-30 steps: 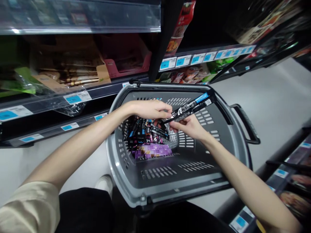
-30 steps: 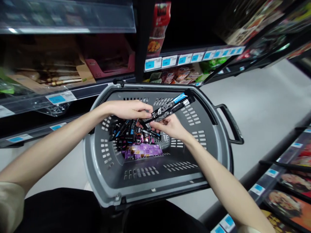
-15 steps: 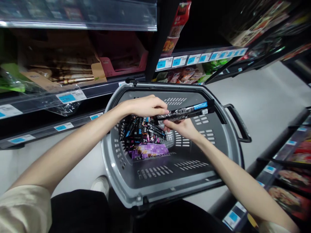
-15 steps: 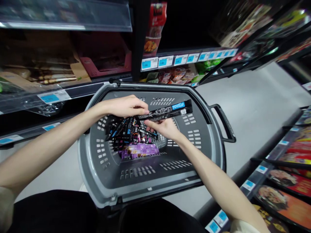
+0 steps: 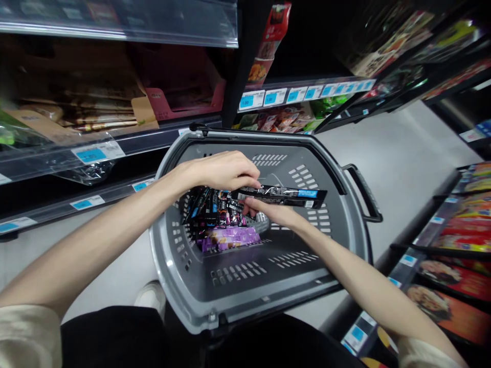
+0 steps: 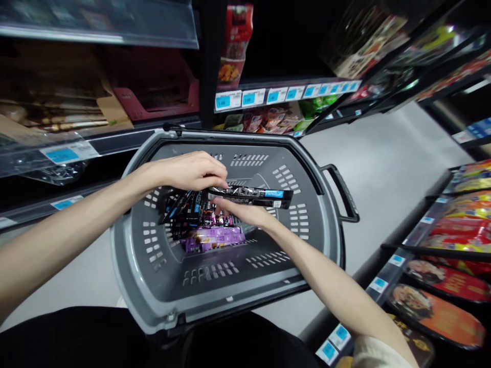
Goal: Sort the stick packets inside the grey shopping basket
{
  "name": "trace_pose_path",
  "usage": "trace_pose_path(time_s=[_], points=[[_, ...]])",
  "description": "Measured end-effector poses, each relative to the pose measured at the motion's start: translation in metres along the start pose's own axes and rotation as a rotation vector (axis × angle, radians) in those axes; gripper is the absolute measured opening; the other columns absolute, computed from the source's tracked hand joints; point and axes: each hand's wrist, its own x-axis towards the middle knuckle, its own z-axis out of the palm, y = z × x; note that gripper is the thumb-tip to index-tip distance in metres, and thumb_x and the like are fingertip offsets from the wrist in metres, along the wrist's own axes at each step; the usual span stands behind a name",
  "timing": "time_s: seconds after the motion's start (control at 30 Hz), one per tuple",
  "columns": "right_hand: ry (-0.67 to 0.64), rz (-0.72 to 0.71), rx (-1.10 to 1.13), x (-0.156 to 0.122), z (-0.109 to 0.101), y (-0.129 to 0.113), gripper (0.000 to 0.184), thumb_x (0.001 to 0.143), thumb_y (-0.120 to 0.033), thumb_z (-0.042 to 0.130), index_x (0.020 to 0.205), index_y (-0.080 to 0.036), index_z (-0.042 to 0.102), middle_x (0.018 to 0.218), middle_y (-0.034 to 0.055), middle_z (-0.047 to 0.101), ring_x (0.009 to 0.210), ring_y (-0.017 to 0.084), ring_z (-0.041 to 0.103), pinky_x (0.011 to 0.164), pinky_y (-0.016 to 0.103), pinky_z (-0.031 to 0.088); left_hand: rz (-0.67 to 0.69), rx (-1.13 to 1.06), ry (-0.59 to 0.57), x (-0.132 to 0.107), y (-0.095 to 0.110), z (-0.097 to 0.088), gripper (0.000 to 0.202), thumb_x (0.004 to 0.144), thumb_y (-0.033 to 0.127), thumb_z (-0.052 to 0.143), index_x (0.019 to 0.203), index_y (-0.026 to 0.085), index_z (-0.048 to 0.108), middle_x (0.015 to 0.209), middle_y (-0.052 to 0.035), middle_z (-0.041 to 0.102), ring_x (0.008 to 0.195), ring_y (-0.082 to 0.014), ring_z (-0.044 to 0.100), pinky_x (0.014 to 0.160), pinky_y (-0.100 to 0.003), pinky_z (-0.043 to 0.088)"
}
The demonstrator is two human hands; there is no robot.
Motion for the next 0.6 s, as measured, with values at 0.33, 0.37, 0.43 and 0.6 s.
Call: trace_pose_path(time_s=[0.33, 0.37, 0.43, 0.6], points=[[0.107, -0.064, -0.044, -0.003, -0.008, -0.014, 0.049, 0.096, -0.064, 0.063, 0.083, -0.021, 0.083, 0.064, 0.0036, 0.071, 0.061, 0.018, 0.063, 0.067, 0.033, 0.057, -0.033, -0.053, -0.001, 0.0, 0.002, -0.003, 0.038, 0.102, 0.035, 0.049, 0.074, 0.017, 0.068, 0.063, 0.0007, 0.058, 0.06, -0.0112, 0.047, 0.065, -0.027, 0.034], [0.106, -0.062, -0.039, -0.003, -0.007, -0.015, 0.049, 0.096, -0.064, 0.063, 0.082, -0.021, 0.083, 0.065, 0.0039, 0.072, 0.061, 0.018, 0.063, 0.066, 0.033, 0.057, -0.036, -0.056, -0.003, 0.0, 0.002, -0.004, 0.038, 0.102, 0.036, 0.049, 0.075, 0.017, 0.067, 0.063, 0.001, 0.057, 0.06, -0.0112, 0.046, 0.065, -0.027, 0.033], [0.108, -0.063, -0.027, -0.003, -0.007, -0.015, 0.049, 0.095, -0.065, 0.064, 0.081, -0.022, 0.083, 0.065, 0.004, 0.072, 0.06, 0.018, 0.063, 0.065, 0.034, 0.057, -0.031, -0.062, -0.002, -0.001, 0.003, -0.004, 0.039, 0.103, 0.036, 0.048, 0.074, 0.017, 0.066, 0.062, 0.0015, 0.055, 0.059, -0.0112, 0.044, 0.064, -0.028, 0.032], [0.138, -0.066, -0.018, -0.003, -0.006, -0.014, 0.049, 0.093, -0.064, 0.067, 0.076, -0.021, 0.083, 0.063, 0.0047, 0.072, 0.056, 0.017, 0.059, 0.06, 0.034, 0.053, -0.018, -0.072, 0.013, 0.0, 0.003, -0.005, 0.041, 0.103, 0.036, 0.046, 0.071, 0.018, 0.063, 0.06, 0.0024, 0.05, 0.058, -0.0114, 0.04, 0.063, -0.029, 0.031]])
